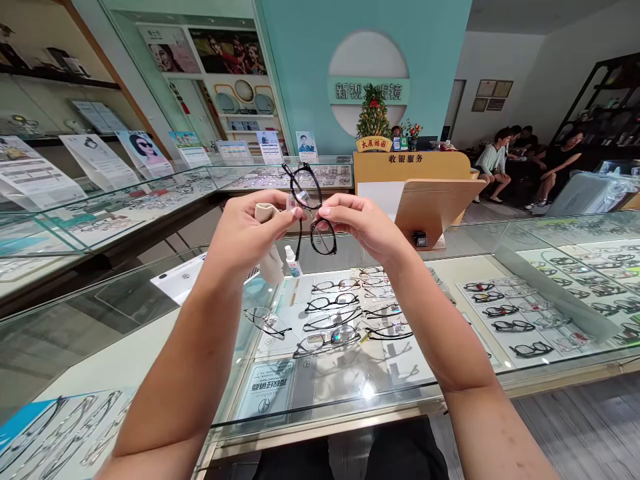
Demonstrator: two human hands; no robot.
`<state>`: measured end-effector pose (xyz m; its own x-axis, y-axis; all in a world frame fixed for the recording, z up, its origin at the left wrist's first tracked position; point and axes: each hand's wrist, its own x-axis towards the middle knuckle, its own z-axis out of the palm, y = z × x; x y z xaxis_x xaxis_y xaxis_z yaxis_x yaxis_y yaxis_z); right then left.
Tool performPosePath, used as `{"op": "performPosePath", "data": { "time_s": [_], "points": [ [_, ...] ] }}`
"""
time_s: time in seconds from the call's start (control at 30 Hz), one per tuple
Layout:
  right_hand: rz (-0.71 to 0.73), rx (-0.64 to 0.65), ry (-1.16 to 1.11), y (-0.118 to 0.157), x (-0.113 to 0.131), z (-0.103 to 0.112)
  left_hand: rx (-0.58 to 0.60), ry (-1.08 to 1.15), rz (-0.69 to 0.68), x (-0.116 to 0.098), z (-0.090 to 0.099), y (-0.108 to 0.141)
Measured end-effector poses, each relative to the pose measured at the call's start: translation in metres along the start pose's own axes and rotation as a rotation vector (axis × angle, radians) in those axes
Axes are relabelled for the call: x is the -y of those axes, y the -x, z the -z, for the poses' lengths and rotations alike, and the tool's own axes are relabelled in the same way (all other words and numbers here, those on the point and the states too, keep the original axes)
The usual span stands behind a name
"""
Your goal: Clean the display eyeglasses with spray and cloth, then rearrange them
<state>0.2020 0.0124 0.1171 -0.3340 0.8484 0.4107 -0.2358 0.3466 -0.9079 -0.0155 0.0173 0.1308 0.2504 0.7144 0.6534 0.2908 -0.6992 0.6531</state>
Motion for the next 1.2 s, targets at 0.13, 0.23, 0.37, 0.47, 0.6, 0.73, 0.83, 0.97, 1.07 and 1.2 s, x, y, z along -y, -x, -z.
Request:
{"op": "performPosePath", "data": {
  "time_s": [0.13, 0.23, 0.37, 0.47, 0.6, 0.73, 0.83, 0.97, 1.07, 1.2],
  "points": [
    [-0.002, 0.004, 0.048, 0.002, 0.005, 0.006, -0.152, -0.272, -0.127, 0.011, 0.009, -0.002],
    [-0.031, -0.004, 0.110, 0.002, 0.006, 0.009, -0.272, -0.450, -0.232, 0.020, 0.014, -0.004],
    [-0.081, 0.046, 0.112, 0.003, 0.007, 0.010, -0.297, -0.502, -0.249, 0.025, 0.015, -0.005],
    [-0.111, 0.094, 0.060, 0.006, 0.010, 0.010, -0.278, -0.472, -0.246, 0.024, 0.014, -0.006],
    [-0.104, 0.129, -0.001, 0.011, 0.016, 0.013, -0.389, -0.423, -0.254, 0.018, 0.012, -0.003],
    [-0.066, 0.085, -0.042, 0.013, 0.020, 0.016, -0.473, -0.350, -0.266, 0.007, 0.003, 0.005],
    [-0.036, 0.026, -0.104, 0.012, 0.019, 0.015, -0.144, -0.332, -0.348, 0.002, -0.008, 0.009],
    [-0.012, 0.018, -0.143, 0.010, 0.018, 0.013, 0.188, -0.389, -0.452, 0.005, -0.021, 0.008],
    [0.041, -0.035, -0.122, 0.008, 0.018, 0.012, 0.098, -0.409, -0.445, 0.011, -0.025, 0.006],
    [0.169, -0.169, -0.120, 0.005, 0.016, 0.010, 0.005, -0.401, -0.385, 0.015, -0.027, 0.006]
  ]
}}
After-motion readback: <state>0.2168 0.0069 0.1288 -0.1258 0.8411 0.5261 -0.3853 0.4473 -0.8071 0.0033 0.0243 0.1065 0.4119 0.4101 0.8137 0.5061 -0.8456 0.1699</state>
